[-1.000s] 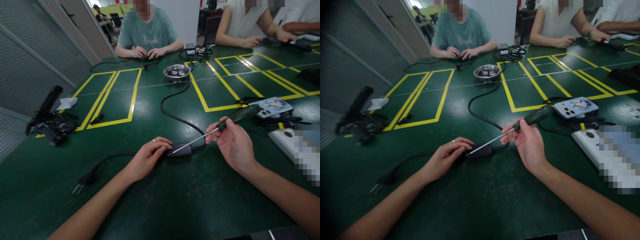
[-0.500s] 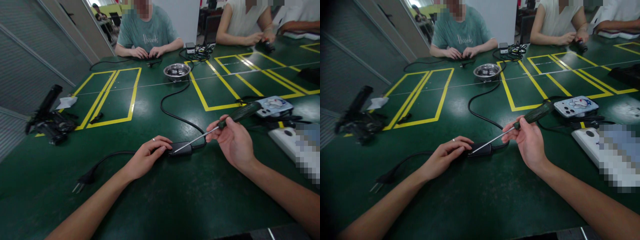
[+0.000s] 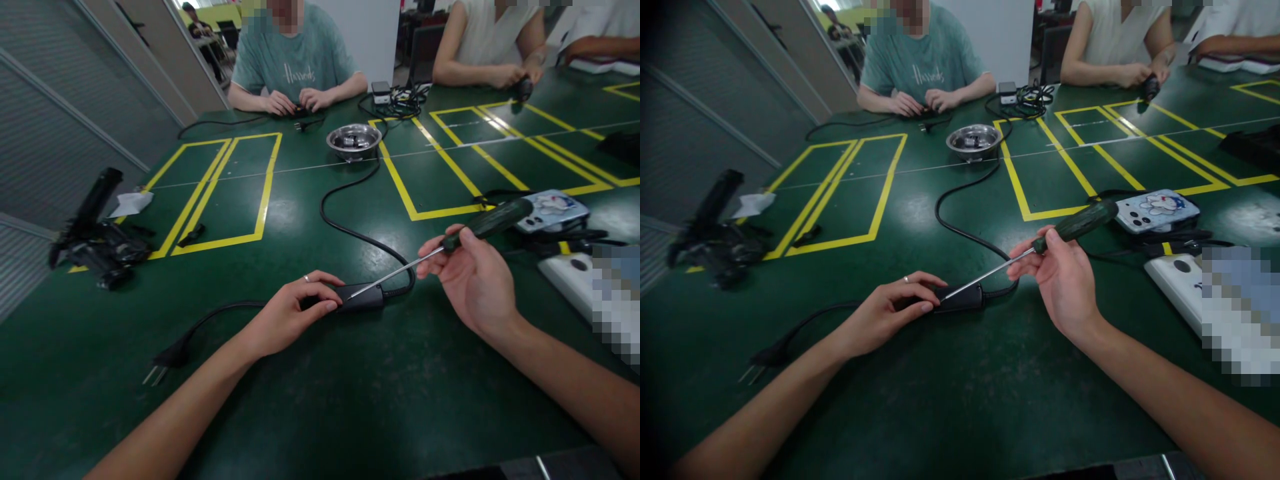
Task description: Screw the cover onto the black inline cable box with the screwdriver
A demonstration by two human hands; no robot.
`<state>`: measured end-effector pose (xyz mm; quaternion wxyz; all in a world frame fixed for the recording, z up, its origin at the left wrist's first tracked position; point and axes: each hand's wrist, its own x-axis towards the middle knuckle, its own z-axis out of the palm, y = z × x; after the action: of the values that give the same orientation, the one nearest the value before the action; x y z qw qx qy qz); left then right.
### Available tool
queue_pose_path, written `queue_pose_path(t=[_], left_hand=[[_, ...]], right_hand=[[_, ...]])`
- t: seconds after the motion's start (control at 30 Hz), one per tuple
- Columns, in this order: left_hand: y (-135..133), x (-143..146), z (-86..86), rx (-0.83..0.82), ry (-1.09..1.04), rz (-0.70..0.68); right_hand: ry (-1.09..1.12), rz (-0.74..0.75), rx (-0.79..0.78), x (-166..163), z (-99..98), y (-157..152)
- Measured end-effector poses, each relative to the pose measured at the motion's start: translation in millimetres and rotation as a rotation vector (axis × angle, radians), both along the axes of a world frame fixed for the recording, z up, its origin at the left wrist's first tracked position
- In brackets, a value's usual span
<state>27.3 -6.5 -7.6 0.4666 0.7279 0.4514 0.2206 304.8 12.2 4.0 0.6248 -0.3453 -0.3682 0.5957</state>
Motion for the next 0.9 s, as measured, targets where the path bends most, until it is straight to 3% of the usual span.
queue_pose_path(t=[0.5, 0.9], left_hand=[[-7.2, 9.5, -5.3, 0.079, 0.038, 0.129], [-6.0, 5.1, -7.5, 0.114, 0.069, 0.038]], right_hand=[[-0.029, 0.001, 0.012, -1.2, -2.5, -2.4], [-0.057, 0.07, 0.099, -4.5, -4.5, -9.5]])
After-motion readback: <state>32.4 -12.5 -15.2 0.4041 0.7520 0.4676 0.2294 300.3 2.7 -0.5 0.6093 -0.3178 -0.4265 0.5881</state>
